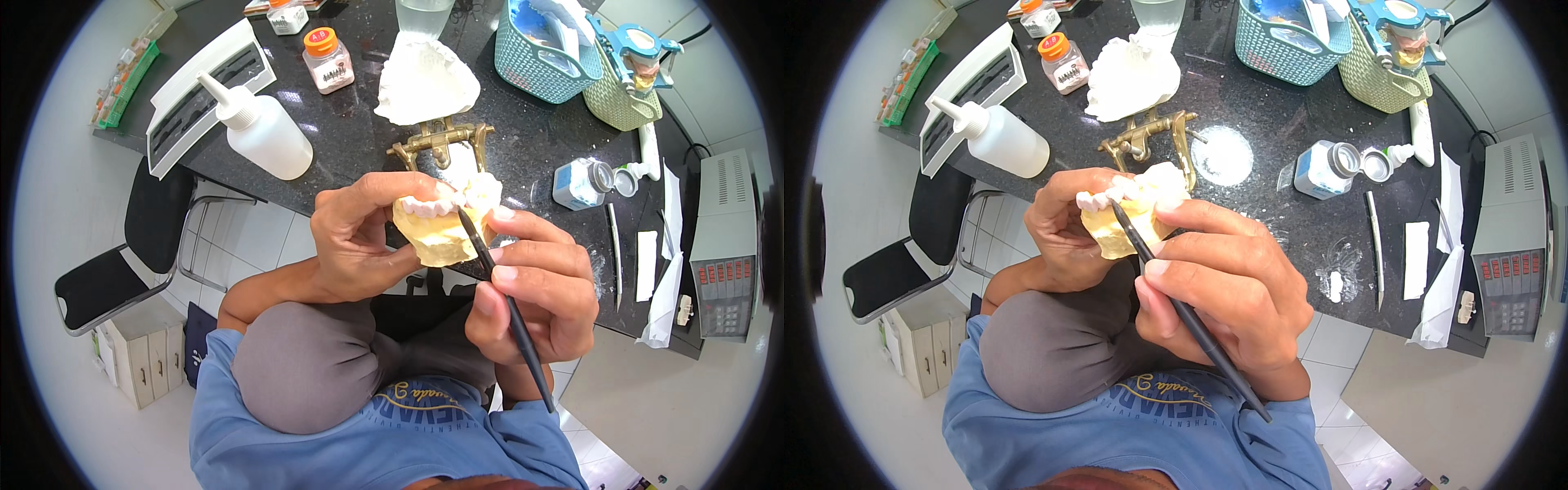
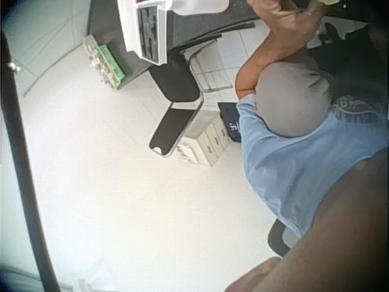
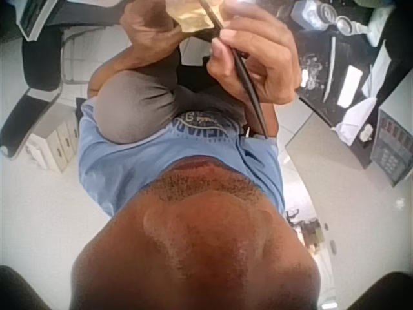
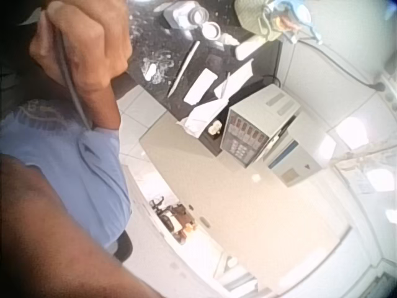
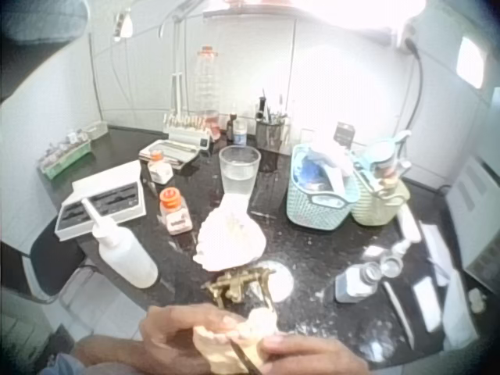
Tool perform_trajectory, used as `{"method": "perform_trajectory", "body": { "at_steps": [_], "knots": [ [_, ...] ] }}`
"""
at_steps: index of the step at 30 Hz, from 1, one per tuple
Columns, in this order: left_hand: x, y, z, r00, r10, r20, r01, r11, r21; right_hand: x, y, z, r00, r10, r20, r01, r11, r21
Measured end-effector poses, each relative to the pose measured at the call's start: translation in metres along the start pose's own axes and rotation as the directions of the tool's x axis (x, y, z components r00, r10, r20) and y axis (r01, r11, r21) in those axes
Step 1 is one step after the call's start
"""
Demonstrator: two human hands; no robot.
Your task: The person applies a white substance to a dental model using a small brush, occasionally wiping the brush with a paper towel and picking up more substance from a nearby surface.
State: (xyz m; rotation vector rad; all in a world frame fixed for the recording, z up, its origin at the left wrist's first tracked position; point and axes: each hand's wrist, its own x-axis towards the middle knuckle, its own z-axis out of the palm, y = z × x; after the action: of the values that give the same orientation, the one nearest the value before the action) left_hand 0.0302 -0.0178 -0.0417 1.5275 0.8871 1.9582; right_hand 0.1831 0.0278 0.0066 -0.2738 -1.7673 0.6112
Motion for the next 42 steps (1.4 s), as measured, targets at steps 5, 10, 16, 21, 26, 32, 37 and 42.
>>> {"method": "perform_trajectory", "body": {
  "at_steps": [5, 10, 16, 21, 26, 32, 37, 42],
  "knots": [
    [-0.001, 0.0, 0.0, 1.0, 0.001, -0.015, -0.001, 1.0, 0.0, 0.002, -0.001, 0.0, 1.0, 0.004, 0.023, -0.003, 1.0, -0.016],
    [-0.001, 0.0, 0.0, 1.0, 0.003, -0.001, -0.003, 1.0, 0.0, 0.002, -0.001, 0.0, 1.0, 0.0, 0.014, 0.001, 1.0, -0.018],
    [-0.001, 0.0, 0.0, 1.0, -0.016, -0.008, 0.016, 1.0, -0.014, 0.001, 0.001, 0.001, 1.0, -0.014, -0.011, 0.014, 1.0, -0.005],
    [-0.002, -0.001, 0.001, 0.999, 0.0, -0.032, 0.0, 1.0, -0.002, 0.001, 0.0, -0.001, 1.0, -0.006, 0.026, 0.007, 0.999, -0.031],
    [0.001, 0.0, 0.001, 1.0, 0.004, -0.019, -0.004, 1.0, 0.004, -0.007, 0.001, -0.011, 0.994, 0.053, -0.099, -0.048, 0.998, 0.051],
    [0.006, 0.005, -0.001, 0.998, -0.055, 0.012, 0.053, 0.994, 0.094, -0.025, 0.0, -0.036, 0.914, 0.321, -0.247, -0.342, 0.939, -0.043],
    [0.006, 0.005, -0.001, 0.995, -0.103, 0.014, 0.101, 0.987, 0.123, -0.04, -0.003, -0.062, 0.876, 0.429, -0.222, -0.444, 0.896, -0.02],
    [0.007, 0.005, 0.001, 0.992, -0.127, 0.012, 0.124, 0.985, 0.116, -0.047, -0.006, -0.078, 0.872, 0.463, -0.16, -0.477, 0.877, -0.059]
  ]
}}
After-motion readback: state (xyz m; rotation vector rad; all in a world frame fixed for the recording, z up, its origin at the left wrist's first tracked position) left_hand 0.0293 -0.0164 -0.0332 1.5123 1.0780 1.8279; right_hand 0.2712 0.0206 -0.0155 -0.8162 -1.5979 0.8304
